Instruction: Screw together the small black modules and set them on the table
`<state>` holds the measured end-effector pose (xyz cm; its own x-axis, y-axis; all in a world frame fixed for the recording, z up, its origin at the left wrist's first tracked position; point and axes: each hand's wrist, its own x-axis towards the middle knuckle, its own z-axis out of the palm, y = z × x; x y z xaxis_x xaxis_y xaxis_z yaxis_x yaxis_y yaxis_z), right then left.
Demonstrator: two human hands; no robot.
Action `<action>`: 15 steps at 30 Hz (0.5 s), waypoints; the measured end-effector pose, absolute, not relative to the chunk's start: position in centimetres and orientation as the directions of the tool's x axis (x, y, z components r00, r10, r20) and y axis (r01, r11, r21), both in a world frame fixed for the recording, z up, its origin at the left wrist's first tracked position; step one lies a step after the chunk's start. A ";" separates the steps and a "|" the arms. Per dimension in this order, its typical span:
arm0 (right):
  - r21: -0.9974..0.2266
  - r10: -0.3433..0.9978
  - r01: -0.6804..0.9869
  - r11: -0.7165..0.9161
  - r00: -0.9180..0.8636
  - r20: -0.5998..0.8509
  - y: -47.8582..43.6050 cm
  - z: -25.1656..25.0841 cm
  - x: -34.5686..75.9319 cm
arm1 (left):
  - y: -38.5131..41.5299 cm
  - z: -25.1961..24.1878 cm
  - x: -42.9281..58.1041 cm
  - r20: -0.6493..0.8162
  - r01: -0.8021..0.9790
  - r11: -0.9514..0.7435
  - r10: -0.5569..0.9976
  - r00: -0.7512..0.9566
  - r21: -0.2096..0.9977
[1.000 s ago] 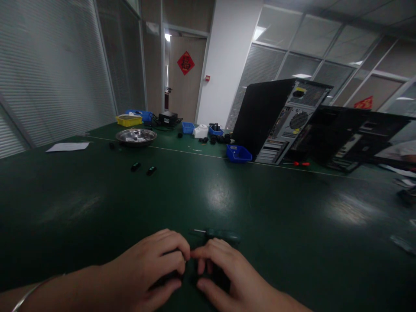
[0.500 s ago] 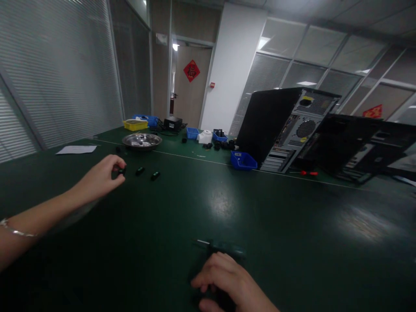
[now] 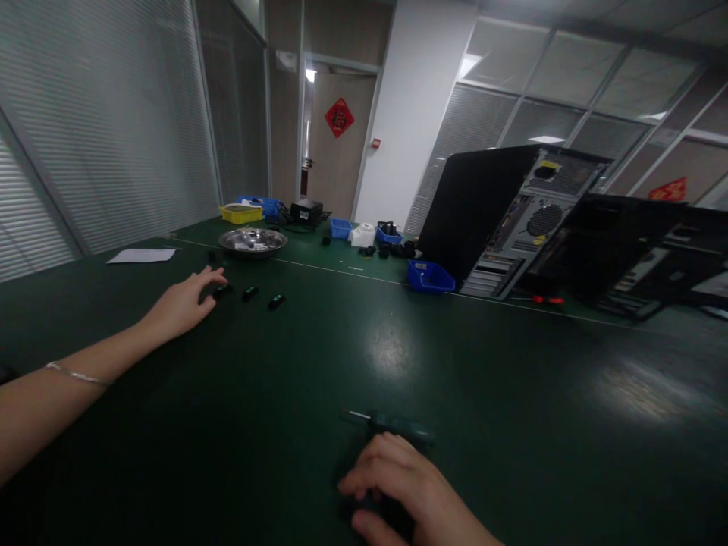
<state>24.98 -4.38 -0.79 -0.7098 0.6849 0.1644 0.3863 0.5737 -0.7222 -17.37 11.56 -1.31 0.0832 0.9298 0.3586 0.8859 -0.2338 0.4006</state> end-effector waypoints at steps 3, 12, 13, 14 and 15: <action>-0.720 0.681 0.374 0.585 -0.708 0.186 -4.4 -0.6 24.9 | 11.6 -1.4 -16.5 0.352 0.908 -0.283 0.921 0.167 0.308; -0.656 0.626 0.318 0.685 -0.717 0.305 -4.9 -0.1 25.0 | 11.3 -1.9 -14.9 0.272 0.909 -0.380 0.905 0.326 0.174; -0.628 0.618 0.321 0.709 -0.713 0.333 -5.0 0.1 25.2 | 11.3 -1.9 -14.9 0.269 0.910 -0.379 0.906 0.327 0.169; -0.601 0.623 0.342 0.722 -0.699 0.351 -5.1 0.3 25.3 | 11.3 -1.8 -14.9 0.268 0.911 -0.378 0.906 0.328 0.164; -0.578 0.642 0.377 0.724 -0.674 0.365 -5.2 0.5 25.5 | 11.3 -1.8 -14.9 0.269 0.912 -0.378 0.905 0.328 0.159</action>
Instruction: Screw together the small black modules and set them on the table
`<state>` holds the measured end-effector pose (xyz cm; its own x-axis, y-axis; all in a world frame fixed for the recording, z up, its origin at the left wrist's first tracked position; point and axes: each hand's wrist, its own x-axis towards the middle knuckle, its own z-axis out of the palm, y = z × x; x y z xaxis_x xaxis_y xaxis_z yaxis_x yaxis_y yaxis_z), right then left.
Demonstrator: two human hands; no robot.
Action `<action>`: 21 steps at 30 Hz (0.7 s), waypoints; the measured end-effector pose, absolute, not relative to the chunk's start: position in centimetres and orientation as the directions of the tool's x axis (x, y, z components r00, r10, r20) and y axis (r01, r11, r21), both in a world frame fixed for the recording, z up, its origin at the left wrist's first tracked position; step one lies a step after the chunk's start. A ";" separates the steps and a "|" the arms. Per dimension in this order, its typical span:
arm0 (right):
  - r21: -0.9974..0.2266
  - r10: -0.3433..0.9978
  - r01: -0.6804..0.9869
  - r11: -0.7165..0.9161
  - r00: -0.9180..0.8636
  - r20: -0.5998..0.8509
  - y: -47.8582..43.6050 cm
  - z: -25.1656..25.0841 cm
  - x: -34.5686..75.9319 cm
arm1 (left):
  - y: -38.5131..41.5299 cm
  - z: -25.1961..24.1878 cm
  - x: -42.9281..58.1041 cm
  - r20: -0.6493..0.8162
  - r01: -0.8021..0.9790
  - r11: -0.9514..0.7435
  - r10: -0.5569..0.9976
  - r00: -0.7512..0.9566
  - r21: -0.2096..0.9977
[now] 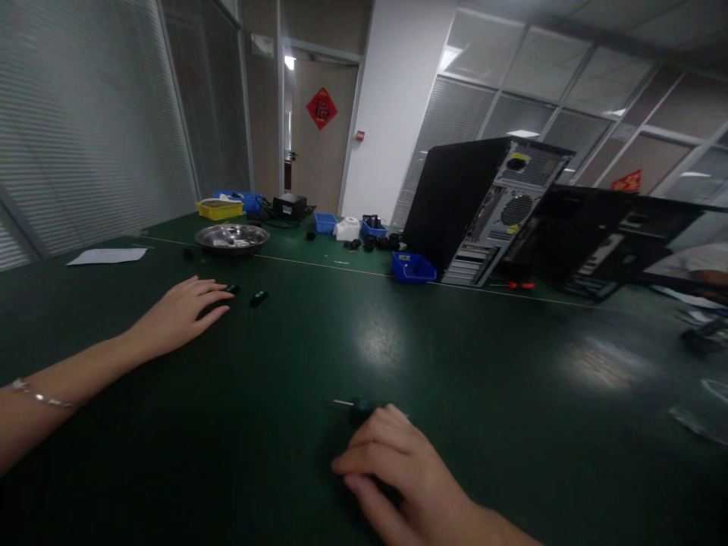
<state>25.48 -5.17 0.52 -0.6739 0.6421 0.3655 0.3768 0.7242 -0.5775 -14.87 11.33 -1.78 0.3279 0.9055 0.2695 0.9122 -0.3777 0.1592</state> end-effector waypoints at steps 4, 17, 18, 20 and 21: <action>-0.540 0.763 0.549 0.638 -0.544 0.349 -5.1 0.9 25.9 | 10.9 -1.5 -14.6 0.287 0.915 -0.375 0.902 0.323 0.148; -0.546 0.840 0.653 0.525 -0.500 0.210 -5.0 1.2 25.9 | 7.9 -0.8 -11.6 0.353 0.834 -0.475 0.859 0.370 0.280; -0.547 0.839 0.650 0.528 -0.501 0.214 -5.0 1.2 25.9 | 7.5 -0.9 -11.1 0.357 0.821 -0.493 0.851 0.386 0.287; -0.548 0.835 0.644 0.534 -0.505 0.219 -4.9 1.1 25.8 | 6.8 -1.1 -9.9 0.363 0.785 -0.543 0.825 0.432 0.298; -0.550 0.835 0.643 0.533 -0.504 0.219 -4.9 1.0 25.8 | 6.3 -1.2 -9.2 0.367 0.761 -0.574 0.807 0.463 0.302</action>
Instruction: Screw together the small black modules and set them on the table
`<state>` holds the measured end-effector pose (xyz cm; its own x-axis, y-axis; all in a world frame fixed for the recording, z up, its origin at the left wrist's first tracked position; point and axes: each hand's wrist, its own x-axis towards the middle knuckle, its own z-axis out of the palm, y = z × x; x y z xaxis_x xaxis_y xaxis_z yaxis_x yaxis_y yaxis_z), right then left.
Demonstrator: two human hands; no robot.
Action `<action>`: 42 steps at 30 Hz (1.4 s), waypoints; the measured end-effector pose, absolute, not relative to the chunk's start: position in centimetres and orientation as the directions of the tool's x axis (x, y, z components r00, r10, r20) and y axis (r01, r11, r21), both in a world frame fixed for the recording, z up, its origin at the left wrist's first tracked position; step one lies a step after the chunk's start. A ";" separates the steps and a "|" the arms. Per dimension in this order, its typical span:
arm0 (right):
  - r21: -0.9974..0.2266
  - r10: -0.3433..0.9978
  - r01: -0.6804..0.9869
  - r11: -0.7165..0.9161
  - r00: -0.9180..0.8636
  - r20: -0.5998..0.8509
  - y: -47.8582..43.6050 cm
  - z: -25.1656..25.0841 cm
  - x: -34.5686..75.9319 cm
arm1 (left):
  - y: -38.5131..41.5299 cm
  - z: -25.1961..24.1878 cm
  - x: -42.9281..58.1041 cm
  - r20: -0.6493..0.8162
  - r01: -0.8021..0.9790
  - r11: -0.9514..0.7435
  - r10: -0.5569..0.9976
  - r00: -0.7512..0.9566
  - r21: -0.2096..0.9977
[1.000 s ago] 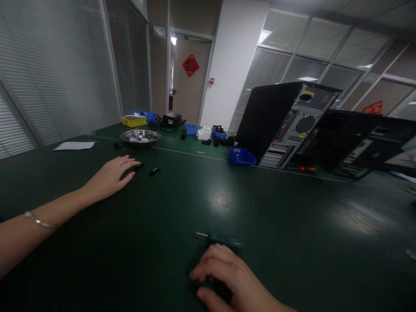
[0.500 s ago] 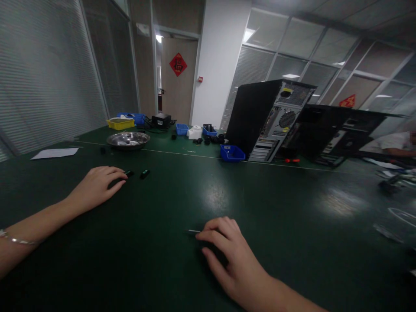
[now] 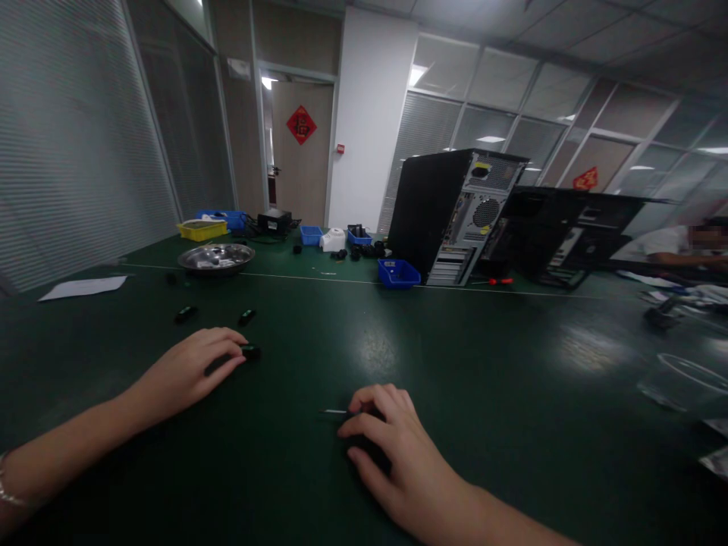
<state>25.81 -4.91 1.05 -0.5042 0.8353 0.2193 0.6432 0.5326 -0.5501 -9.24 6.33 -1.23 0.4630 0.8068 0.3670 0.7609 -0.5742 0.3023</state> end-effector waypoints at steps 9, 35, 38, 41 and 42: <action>-0.548 0.839 0.651 0.524 -0.504 0.203 -4.9 1.2 25.7 | 3.3 -1.2 -5.3 0.304 0.545 -0.758 0.647 0.700 0.357; -0.550 0.827 0.638 0.539 -0.524 0.202 -4.8 1.1 25.8 | 3.4 -1.3 -5.4 0.306 0.493 -0.773 0.620 0.723 0.400; -0.550 0.826 0.636 0.541 -0.527 0.203 -4.8 1.2 25.7 | 3.4 -1.2 -5.4 0.300 0.488 -0.778 0.612 0.732 0.395; -0.549 0.827 0.639 0.539 -0.524 0.203 -4.8 1.2 25.7 | 3.4 -1.0 -5.5 0.281 0.494 -0.778 0.610 0.740 0.389; -0.549 0.829 0.641 0.537 -0.521 0.202 -4.8 1.1 25.7 | 3.3 -0.9 -5.4 0.281 0.498 -0.775 0.614 0.737 0.388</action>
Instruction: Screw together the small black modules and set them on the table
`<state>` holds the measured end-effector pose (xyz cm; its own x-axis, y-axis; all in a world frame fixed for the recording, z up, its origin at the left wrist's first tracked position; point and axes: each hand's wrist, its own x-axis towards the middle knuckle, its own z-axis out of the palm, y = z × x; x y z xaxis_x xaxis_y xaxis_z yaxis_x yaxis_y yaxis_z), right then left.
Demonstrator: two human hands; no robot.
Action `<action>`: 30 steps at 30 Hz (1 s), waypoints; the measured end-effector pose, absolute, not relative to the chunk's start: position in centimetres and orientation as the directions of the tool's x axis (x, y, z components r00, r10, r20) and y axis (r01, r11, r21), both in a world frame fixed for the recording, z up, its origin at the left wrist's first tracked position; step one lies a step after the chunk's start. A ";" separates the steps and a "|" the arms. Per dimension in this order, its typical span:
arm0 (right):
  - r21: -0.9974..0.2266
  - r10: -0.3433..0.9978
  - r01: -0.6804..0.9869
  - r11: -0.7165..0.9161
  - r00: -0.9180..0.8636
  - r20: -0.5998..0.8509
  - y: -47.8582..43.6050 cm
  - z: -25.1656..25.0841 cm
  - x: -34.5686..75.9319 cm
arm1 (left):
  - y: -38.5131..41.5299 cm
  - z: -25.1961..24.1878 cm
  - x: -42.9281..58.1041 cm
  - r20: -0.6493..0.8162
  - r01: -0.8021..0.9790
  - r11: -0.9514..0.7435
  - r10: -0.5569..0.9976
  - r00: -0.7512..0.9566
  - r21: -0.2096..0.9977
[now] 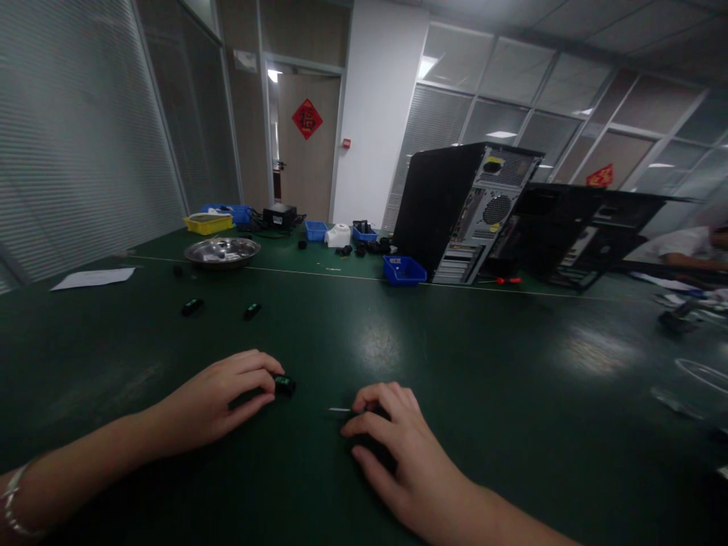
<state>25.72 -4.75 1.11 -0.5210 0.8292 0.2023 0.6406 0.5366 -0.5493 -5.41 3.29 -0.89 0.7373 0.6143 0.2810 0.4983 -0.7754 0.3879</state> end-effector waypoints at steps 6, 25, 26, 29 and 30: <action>-0.553 0.836 0.636 0.538 -0.488 0.252 -4.7 0.4 25.9 | 0.8 -0.5 -3.0 0.249 0.479 -0.743 0.631 0.735 0.468; -0.749 0.817 0.395 0.532 -0.473 0.331 -4.6 0.8 25.9 | -0.6 -0.8 -1.6 0.192 0.480 -0.690 0.657 0.729 0.541; -0.752 0.814 0.391 0.531 -0.481 0.325 -4.7 0.9 25.9 | -0.5 -0.8 -1.6 0.194 0.485 -0.689 0.661 0.725 0.538; -0.758 0.812 0.387 0.525 -0.495 0.310 -4.7 1.0 25.8 | -0.4 -0.9 -1.7 0.205 0.490 -0.688 0.668 0.715 0.535; -0.760 0.812 0.386 0.523 -0.497 0.306 -4.7 0.9 25.7 | -0.4 -1.0 -1.8 0.211 0.489 -0.690 0.669 0.713 0.534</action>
<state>25.75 -4.66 0.93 -0.4967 0.8121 0.3063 0.3860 0.5227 -0.7601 -1.77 -0.38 -0.98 0.7130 0.6686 0.2112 0.4886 -0.6897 0.5344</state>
